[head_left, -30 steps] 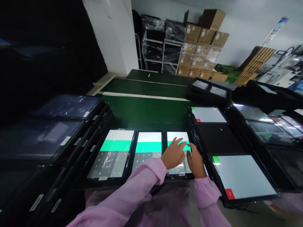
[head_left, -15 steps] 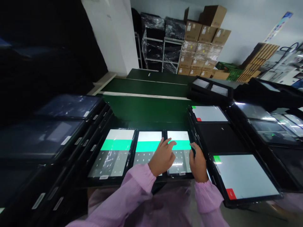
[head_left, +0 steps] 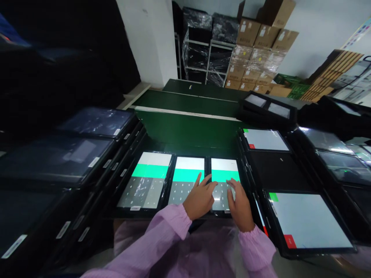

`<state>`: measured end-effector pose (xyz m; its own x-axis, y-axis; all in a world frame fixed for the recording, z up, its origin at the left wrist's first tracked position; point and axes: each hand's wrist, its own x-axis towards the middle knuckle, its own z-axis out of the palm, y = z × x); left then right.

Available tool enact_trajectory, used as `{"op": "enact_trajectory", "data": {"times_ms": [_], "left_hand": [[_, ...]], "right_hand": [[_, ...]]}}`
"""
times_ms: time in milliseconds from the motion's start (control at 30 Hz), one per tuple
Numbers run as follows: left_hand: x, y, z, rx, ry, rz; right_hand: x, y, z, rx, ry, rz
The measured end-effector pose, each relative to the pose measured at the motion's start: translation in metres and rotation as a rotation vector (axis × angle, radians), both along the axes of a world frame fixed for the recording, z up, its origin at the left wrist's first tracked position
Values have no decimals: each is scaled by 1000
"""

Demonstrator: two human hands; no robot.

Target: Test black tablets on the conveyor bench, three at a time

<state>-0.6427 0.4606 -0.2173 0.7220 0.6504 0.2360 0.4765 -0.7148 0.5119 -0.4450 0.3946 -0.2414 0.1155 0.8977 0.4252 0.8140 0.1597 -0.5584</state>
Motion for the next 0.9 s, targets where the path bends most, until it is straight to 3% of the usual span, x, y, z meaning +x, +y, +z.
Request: {"op": "enact_trajectory", "data": {"times_ms": [167,367,533,633,733,900], "left_hand": [[-8,-6,3,-13,-42,69],[-38,-11,10,-43,-63,179],[-60,-11,0,-33,-80,285],[-69,-8,-6,-32,-82,325],[-75,-2,-10,-9,-69,348],[-82,13,-9,-20,-20,339]], "right_hand": [[24,18,-5,-4,19,-190],[23,22,-12,-14,26,-127],[24,20,-15,-15,48,-183],[22,20,-13,-20,49,-137],[20,13,-7,-19,71,-138],[17,-21,-9,-8,276,-325]]}}
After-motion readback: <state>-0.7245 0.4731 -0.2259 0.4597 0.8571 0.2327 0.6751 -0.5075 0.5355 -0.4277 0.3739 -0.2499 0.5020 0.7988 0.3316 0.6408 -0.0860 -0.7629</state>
